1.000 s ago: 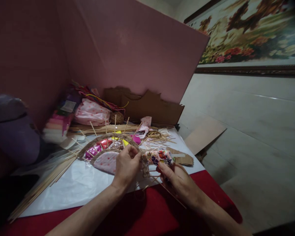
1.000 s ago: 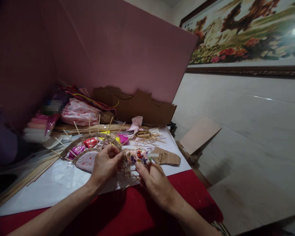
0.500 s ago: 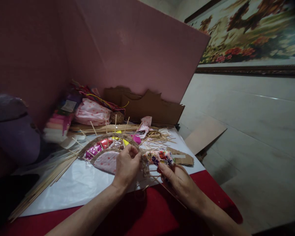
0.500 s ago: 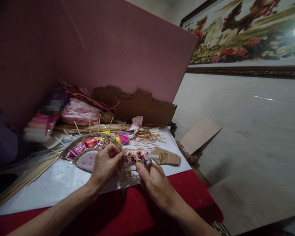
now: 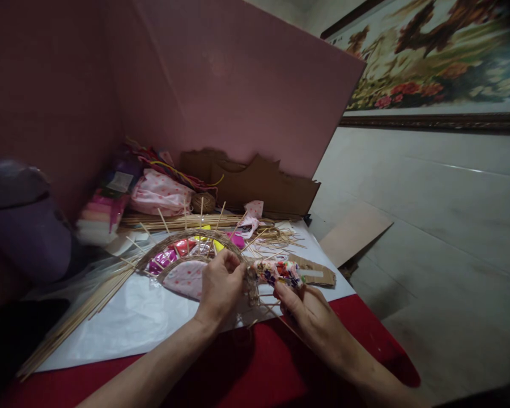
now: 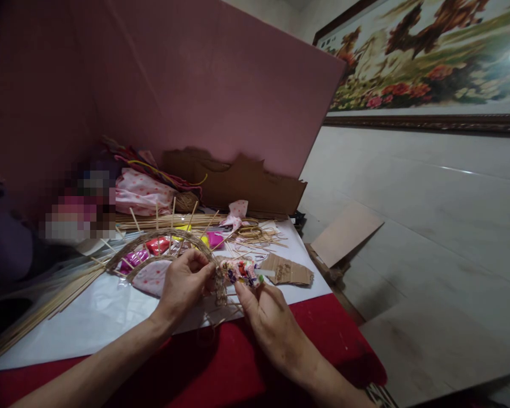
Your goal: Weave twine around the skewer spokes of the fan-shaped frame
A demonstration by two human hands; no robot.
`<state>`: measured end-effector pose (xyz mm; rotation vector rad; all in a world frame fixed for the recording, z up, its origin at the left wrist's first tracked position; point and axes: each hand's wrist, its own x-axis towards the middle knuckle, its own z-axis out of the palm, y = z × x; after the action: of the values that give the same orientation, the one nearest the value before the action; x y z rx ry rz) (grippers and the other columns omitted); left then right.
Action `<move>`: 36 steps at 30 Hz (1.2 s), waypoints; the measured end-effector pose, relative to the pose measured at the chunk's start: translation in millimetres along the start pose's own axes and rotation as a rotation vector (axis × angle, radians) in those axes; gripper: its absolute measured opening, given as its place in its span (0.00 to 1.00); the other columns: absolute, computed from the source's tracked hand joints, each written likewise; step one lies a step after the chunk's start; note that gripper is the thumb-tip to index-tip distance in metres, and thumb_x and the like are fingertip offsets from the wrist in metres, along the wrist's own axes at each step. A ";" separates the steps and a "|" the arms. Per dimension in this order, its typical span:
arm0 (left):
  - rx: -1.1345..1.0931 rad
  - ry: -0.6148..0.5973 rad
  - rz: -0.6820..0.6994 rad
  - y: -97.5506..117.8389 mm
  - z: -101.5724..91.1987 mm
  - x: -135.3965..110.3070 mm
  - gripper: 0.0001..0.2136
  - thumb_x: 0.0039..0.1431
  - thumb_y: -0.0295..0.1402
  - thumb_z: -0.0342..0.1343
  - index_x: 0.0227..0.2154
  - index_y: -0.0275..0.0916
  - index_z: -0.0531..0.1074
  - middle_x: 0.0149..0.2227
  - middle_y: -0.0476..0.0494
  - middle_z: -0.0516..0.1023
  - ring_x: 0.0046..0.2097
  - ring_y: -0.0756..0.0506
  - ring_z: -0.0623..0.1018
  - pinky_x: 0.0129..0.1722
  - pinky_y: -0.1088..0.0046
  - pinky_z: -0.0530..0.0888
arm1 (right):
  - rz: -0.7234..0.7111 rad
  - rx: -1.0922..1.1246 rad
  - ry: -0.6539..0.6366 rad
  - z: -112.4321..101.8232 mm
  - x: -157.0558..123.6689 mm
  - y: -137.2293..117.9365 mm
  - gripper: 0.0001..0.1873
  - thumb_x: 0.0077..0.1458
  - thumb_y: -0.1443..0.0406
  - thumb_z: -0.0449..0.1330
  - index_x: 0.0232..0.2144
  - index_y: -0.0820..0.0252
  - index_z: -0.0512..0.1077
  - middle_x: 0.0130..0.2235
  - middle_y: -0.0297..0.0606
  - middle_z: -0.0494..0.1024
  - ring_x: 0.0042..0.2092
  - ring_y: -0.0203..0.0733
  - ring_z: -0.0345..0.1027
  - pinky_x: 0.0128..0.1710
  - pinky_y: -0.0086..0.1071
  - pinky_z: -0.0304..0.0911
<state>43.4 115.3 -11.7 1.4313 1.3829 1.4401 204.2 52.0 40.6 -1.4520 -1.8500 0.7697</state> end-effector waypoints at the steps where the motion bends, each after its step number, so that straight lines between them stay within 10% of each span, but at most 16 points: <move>1: 0.003 -0.002 -0.002 0.0 -0.2 0.0 0.07 0.48 0.32 0.55 0.21 0.40 0.62 0.17 0.53 0.70 0.20 0.51 0.70 0.20 0.77 0.64 | -0.012 -0.008 0.011 -0.1 0.0 -1.5 0.16 0.60 0.56 0.47 0.28 0.57 0.68 0.31 0.40 0.72 0.35 0.43 0.64 0.41 0.37 0.59; 36: 0.023 0.013 0.016 0.1 0.3 0.1 0.07 0.47 0.32 0.55 0.20 0.40 0.63 0.18 0.52 0.70 0.22 0.50 0.71 0.21 0.77 0.64 | -0.328 -0.258 0.063 2.1 -11.0 18.4 0.20 0.59 0.56 0.48 0.46 0.56 0.72 0.36 0.46 0.74 0.41 0.48 0.66 0.44 0.42 0.63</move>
<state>43.7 115.4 -11.7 1.4528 1.4033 1.4498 215.3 45.1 23.5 -1.2571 -2.1254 0.3317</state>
